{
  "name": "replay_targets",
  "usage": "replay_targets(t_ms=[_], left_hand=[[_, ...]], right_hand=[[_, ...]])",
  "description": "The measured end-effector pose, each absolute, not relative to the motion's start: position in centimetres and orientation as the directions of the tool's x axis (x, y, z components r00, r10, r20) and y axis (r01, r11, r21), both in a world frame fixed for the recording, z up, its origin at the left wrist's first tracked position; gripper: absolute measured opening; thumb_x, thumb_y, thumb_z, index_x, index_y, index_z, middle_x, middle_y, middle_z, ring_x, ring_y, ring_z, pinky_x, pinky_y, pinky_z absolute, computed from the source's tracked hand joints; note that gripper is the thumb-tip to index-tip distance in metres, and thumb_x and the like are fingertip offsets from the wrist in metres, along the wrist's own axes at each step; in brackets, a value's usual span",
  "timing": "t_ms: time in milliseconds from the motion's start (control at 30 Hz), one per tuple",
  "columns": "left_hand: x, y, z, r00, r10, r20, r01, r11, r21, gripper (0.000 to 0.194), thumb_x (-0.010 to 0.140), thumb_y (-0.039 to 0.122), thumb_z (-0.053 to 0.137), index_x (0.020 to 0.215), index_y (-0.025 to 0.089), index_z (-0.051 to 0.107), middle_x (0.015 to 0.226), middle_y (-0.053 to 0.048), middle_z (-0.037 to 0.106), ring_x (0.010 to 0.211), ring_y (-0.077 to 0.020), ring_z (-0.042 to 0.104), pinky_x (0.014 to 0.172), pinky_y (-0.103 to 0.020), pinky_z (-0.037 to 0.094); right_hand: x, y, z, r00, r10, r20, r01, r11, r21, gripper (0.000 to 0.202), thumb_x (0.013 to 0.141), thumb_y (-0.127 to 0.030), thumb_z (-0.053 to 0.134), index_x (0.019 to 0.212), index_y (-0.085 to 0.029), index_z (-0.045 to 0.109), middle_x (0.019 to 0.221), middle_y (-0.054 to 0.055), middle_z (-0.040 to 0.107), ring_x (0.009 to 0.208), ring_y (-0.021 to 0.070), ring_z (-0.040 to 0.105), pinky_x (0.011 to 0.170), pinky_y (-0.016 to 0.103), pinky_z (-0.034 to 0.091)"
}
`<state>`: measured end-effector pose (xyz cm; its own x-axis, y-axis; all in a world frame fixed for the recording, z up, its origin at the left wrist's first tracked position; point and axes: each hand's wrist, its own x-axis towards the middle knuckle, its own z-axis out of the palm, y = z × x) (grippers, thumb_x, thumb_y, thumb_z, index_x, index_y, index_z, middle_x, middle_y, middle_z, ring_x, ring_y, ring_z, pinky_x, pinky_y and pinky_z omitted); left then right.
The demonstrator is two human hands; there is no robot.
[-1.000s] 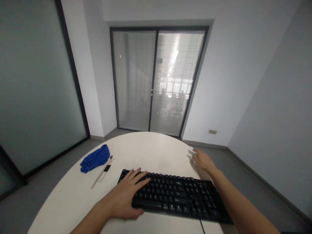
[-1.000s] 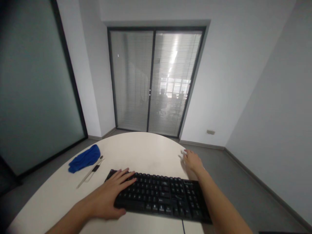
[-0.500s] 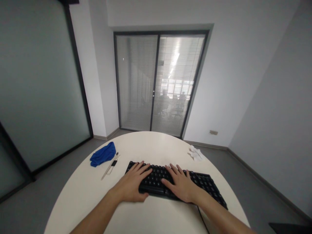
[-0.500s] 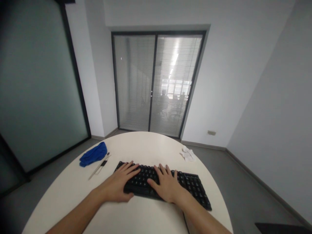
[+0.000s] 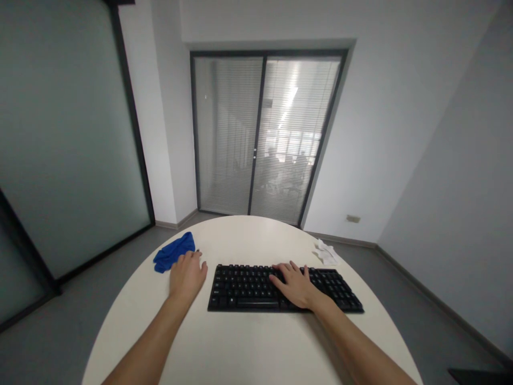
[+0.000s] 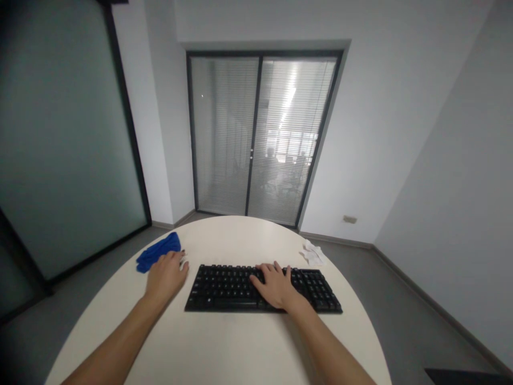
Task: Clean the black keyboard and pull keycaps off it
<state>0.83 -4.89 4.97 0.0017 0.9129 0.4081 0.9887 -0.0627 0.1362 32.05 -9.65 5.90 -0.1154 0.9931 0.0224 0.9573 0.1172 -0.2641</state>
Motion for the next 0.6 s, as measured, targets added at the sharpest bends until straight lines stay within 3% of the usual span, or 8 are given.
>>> replay_targets(t_ms=[200,333,600], left_hand=[[-0.6,-3.4,4.1,-0.078,0.924,0.374,0.997,0.066,0.046,0.028,0.089,0.027,0.046,0.099,0.013,0.067,0.103,-0.015,0.064,0.099,-0.0334,0.056,0.075,-0.04,0.045],[-0.1,-2.5,3.6,-0.071,0.937,0.343,0.997,0.069,0.018,0.029,0.089,0.028,0.047,0.098,0.012,0.068,0.103,-0.016,0.064,0.1,-0.034,0.054,0.077,-0.041,0.044],[1.8,-2.1,2.8,0.038,0.938,0.345,0.999,-0.028,-0.033,0.028,0.091,0.024,0.045,0.094,0.013,0.071,0.104,-0.016,0.065,0.104,-0.0327,0.051,0.083,-0.041,0.039]], right_hand=[[30.3,-8.2,3.8,0.007,0.978,0.207,0.988,0.025,-0.152,0.066,0.091,-0.067,0.034,0.119,-0.013,0.059,0.127,0.02,0.059,0.132,0.0419,0.037,0.109,0.061,0.016],[31.0,-7.8,3.1,-0.027,0.96,0.28,0.979,0.082,-0.187,0.053,0.094,-0.06,0.035,0.117,-0.019,0.061,0.123,0.014,0.062,0.127,0.0361,0.043,0.109,0.054,0.024],[32.0,-6.9,2.3,-0.018,0.954,0.299,0.966,0.093,-0.241,0.046,0.094,-0.055,0.039,0.116,-0.021,0.062,0.124,0.01,0.063,0.128,0.0347,0.043,0.111,0.054,0.022]])
